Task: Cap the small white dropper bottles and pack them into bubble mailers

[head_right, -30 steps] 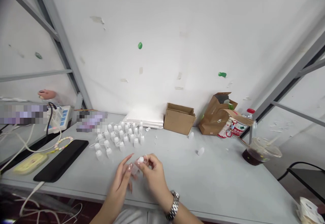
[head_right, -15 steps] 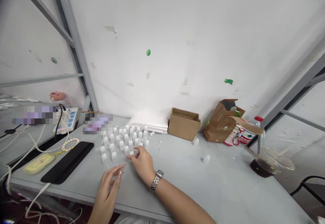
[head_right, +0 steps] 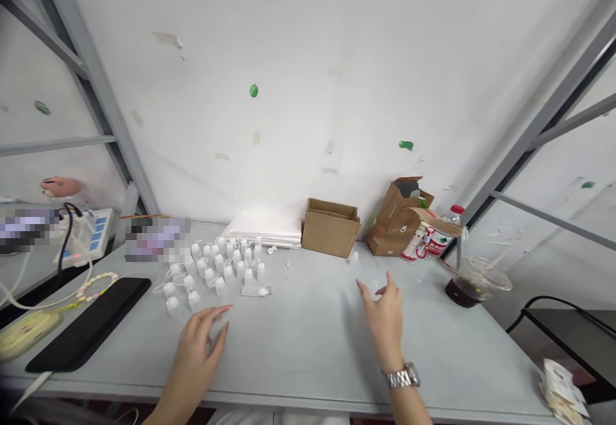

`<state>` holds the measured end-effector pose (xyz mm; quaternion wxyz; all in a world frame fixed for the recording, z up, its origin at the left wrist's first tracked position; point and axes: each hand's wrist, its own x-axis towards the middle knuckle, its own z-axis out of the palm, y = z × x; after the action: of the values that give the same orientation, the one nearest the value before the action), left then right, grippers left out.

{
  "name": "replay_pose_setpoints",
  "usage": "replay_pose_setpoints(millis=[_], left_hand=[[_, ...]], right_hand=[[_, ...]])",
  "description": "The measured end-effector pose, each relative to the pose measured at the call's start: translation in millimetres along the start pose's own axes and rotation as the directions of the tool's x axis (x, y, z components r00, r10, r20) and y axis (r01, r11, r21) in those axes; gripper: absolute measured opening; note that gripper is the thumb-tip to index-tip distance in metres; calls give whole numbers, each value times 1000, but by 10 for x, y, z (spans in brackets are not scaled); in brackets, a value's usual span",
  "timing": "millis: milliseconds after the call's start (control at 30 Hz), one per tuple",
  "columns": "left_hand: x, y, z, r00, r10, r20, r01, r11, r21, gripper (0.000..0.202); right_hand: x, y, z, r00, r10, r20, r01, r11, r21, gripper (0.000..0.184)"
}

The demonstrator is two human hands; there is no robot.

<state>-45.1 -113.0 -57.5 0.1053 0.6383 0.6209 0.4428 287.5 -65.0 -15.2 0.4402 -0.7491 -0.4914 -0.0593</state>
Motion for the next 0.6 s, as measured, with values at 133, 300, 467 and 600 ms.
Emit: replay_pose_setpoints(millis=[133, 300, 467, 600], left_hand=[[168, 28, 67, 964, 243, 111, -261, 945, 197, 38], [359, 259, 228, 940, 213, 267, -309, 863, 400, 40], [476, 405, 325, 938, 129, 323, -278, 837, 472, 32], [507, 423, 356, 931, 136, 339, -285, 851, 441, 27]], right_hand=[[184, 310, 16, 958, 205, 203, -201, 979, -38, 83], [208, 309, 102, 924, 195, 328, -221, 974, 44, 52], [-71, 143, 107, 919, 85, 386, -144, 981, 127, 44], [-470, -71, 74, 905, -29, 424, -61, 978, 199, 45]])
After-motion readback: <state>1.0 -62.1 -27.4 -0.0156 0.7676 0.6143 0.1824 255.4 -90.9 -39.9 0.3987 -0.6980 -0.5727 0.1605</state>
